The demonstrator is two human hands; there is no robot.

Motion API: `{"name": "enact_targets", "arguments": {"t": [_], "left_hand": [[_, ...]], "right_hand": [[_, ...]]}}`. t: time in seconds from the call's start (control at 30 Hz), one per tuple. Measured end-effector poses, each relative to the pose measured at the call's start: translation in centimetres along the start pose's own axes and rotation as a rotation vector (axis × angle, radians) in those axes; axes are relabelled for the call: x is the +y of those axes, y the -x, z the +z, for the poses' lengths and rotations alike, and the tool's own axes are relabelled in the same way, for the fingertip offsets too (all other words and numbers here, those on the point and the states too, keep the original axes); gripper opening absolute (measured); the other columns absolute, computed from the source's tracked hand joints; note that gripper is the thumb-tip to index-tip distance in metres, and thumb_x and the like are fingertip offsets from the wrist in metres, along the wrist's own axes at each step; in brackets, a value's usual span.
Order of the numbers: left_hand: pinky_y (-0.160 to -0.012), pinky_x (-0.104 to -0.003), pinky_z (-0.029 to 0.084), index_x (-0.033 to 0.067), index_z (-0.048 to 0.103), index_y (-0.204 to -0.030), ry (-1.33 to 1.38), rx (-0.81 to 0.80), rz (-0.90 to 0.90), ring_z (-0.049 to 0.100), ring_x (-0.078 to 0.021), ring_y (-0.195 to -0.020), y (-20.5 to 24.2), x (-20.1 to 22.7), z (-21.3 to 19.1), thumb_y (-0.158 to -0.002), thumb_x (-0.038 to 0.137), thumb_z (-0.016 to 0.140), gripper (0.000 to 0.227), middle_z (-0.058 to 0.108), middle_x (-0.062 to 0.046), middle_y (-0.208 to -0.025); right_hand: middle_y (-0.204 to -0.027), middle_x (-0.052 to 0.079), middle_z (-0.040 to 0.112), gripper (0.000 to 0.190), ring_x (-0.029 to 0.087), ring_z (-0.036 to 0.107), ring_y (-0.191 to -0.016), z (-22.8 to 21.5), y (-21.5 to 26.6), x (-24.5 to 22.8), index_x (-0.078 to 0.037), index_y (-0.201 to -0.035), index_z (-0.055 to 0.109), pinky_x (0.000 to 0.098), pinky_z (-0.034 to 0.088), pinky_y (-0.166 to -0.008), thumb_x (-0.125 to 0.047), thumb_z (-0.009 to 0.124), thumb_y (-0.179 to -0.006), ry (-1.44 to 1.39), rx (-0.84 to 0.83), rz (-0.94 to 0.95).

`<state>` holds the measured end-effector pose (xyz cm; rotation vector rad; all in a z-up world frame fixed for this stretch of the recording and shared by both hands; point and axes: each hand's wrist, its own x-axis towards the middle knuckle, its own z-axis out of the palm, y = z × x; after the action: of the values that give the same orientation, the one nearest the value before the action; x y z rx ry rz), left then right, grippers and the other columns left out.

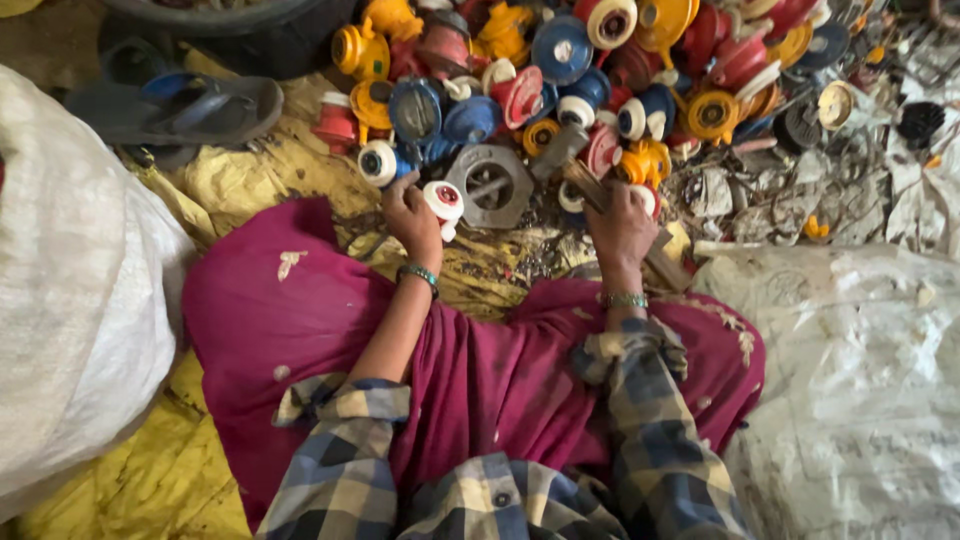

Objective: The person sits on the floor and uses a hammer to strike the center of colorful plastic toy parts placed in a metal fixture, separating components. The person handles the parts one at a time, removes separated pieces, and places them into a nearby bucket.

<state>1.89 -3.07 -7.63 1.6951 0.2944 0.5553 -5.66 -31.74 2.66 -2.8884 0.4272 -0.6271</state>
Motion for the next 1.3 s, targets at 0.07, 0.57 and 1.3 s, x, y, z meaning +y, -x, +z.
{"name": "enact_targets", "arguments": {"t": [0.07, 0.57, 1.3], "left_hand": [[-0.095, -0.042, 0.051, -0.0033, 0.074, -0.108, -0.021, -0.020, 0.015, 0.068, -0.0328, -0.102, -0.2, -0.3, -0.3, -0.095, 0.003, 0.051, 0.028, 0.074, -0.019, -0.108], [-0.087, -0.043, 0.055, 0.0009, 0.071, -0.099, -0.183, -0.412, 0.530, 0.069, -0.0325, -0.097, 2.9, 6.9, -2.6, -0.090, 0.004, 0.069, 0.010, 0.071, -0.017, -0.104], [-0.067, -0.044, 0.058, 0.0007, 0.074, -0.084, -0.421, -0.991, 0.599, 0.074, -0.0338, -0.078, 7.7, 0.1, 1.9, -0.085, 0.004, 0.069, 0.006, 0.074, -0.019, -0.089]], "right_hand": [[-0.109, 0.011, 0.068, 0.039, 0.034, 0.068, -0.093, -0.4, -0.1, -0.8, -0.014, -0.111, 0.072, 0.0475, 0.054, -0.076, -0.031, 0.088, -0.080, 0.009, -0.021, -0.010], [-0.101, 0.014, 0.073, 0.015, 0.031, 0.072, -0.087, -2.2, 2.9, -2.4, -0.006, -0.103, 0.075, 0.0409, 0.059, -0.077, -0.003, 0.075, -0.088, -0.538, -0.212, -0.419], [-0.091, 0.018, 0.074, 0.018, 0.035, 0.073, -0.080, 4.4, 6.1, -1.2, -0.006, -0.096, 0.077, 0.0443, 0.058, -0.075, -0.004, 0.076, -0.078, -0.440, -0.578, -0.301]]}}
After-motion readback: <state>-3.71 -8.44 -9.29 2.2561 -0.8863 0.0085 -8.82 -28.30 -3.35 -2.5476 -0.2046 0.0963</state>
